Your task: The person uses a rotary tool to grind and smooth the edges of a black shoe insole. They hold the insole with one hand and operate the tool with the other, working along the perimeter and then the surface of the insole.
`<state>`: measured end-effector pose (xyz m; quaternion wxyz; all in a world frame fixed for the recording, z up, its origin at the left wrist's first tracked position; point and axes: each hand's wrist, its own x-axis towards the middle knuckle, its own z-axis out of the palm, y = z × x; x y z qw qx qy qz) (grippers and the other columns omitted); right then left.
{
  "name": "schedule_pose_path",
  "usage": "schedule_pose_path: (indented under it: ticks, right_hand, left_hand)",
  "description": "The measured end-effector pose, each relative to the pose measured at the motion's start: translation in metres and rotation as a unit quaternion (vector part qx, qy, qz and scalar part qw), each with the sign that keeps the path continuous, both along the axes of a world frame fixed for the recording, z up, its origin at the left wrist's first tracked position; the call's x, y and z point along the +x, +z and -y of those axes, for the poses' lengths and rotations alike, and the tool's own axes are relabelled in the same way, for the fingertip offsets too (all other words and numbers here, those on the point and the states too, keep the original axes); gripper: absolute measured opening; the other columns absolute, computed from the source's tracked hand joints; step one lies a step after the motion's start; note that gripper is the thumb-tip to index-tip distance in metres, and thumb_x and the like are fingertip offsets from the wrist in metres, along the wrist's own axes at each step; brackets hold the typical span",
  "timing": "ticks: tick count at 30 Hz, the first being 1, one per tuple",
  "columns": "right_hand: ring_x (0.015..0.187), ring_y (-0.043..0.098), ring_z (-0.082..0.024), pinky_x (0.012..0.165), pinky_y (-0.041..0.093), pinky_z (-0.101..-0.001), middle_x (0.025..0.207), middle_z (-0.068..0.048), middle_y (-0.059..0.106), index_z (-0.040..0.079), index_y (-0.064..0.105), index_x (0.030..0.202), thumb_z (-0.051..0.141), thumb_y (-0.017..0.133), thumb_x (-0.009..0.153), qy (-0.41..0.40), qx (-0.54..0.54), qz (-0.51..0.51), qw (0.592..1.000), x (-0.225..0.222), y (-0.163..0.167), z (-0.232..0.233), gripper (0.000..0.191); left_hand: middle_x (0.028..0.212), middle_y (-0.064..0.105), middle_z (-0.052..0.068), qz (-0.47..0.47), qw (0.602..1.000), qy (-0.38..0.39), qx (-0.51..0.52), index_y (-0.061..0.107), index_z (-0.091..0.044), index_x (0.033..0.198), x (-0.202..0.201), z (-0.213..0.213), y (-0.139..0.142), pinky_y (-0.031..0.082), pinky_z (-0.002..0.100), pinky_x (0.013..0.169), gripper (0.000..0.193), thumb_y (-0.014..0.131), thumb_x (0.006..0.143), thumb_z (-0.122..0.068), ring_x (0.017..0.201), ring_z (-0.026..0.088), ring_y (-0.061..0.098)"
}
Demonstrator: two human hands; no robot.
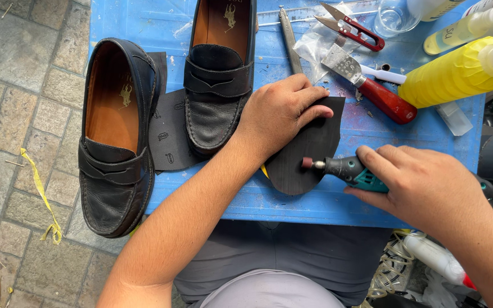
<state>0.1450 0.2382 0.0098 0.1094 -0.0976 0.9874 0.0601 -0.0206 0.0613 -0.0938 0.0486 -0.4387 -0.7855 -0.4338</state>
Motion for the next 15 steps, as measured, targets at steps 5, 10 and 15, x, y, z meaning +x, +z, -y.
schedule_pose_path:
  ticks: [5,10,15]
  right_hand:
    - [0.067,0.067,-0.025,0.058,0.053,-0.0379,0.080,-0.004,0.066,0.009,0.069,0.111,0.052,0.079,0.072,0.018,-0.069,0.001,0.997,0.013,0.002,0.002,0.059]
    - [0.071,0.069,-0.024,0.060,0.054,-0.0363,0.080,-0.004,0.066,0.011,0.069,0.114,0.055,0.079,0.075,-0.017,-0.010,0.000,1.000,0.008,0.001,-0.004,0.061]
    - [0.074,0.070,-0.022,0.063,0.055,-0.0343,0.082,-0.002,0.067,0.013,0.068,0.119,0.059,0.078,0.078,-0.033,0.037,0.029,0.998,0.008,-0.003,-0.004,0.063]
  left_hand:
    - [0.090,0.069,0.000,0.017,1.000,-0.003,-0.002,0.076,-0.016,0.104,0.001,-0.002,0.002,0.058,0.034,0.068,0.034,0.073,0.091,-0.047,0.079,0.020,0.073]
    - [0.091,0.069,0.001,0.004,1.000,-0.005,0.003,0.076,-0.015,0.105,0.002,-0.001,0.001,0.058,0.034,0.068,0.034,0.073,0.092,-0.046,0.079,0.020,0.073]
    - [0.090,0.069,0.001,0.002,1.000,-0.006,0.005,0.077,-0.015,0.105,0.002,-0.001,0.000,0.058,0.034,0.068,0.033,0.073,0.091,-0.045,0.079,0.020,0.073]
